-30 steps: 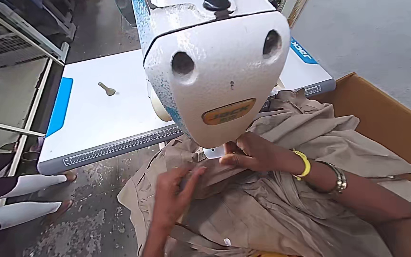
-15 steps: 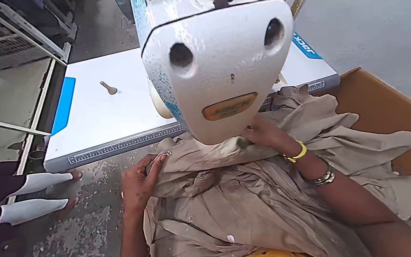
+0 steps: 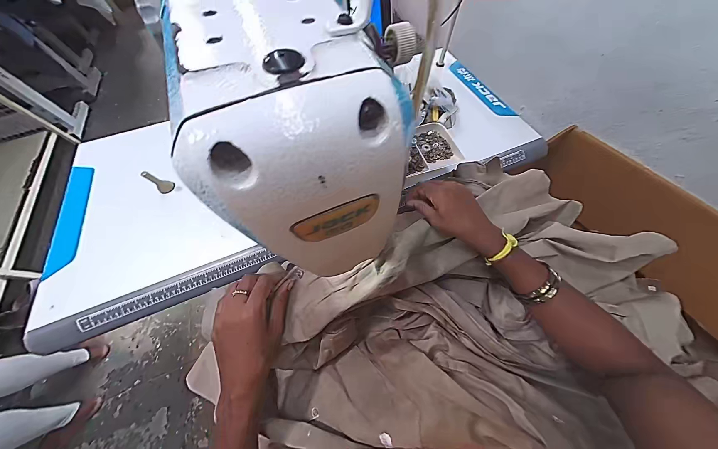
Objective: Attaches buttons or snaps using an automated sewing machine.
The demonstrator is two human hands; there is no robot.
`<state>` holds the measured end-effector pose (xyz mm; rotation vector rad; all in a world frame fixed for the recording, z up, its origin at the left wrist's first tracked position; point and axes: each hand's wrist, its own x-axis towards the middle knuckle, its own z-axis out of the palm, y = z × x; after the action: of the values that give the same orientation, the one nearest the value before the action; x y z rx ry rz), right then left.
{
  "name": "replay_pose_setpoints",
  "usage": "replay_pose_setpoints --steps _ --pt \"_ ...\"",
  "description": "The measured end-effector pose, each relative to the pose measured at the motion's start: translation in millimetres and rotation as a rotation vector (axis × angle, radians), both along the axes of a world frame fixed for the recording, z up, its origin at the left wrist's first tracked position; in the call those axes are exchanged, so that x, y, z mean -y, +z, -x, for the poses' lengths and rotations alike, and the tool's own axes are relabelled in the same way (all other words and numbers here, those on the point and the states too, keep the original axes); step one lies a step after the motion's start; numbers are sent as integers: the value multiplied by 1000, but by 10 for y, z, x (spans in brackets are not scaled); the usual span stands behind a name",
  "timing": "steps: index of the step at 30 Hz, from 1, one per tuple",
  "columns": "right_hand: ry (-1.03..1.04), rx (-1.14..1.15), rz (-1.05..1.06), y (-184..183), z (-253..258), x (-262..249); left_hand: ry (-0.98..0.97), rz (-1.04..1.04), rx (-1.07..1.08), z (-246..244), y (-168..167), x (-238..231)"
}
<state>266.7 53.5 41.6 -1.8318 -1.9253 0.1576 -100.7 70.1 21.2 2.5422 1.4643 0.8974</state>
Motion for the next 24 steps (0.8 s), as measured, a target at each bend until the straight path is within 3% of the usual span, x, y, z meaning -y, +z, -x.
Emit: replay_pose_setpoints --steps 4,9,16,20,24 --pt "-76 104 -230 -94 -35 -256 -147 298 241 -354 35 64" --pt "-32 218 -227 -245 -19 -471 -17 581 419 -624 83 57" --pt "8 28 -359 -382 -182 -437 6 601 607 -693 21 105" --pt "-15 -180 -379 -195 -138 -339 -13 591 682 -703 -16 76" --pt "-5 -376 -284 123 133 -181 12 546 503 -682 33 22"
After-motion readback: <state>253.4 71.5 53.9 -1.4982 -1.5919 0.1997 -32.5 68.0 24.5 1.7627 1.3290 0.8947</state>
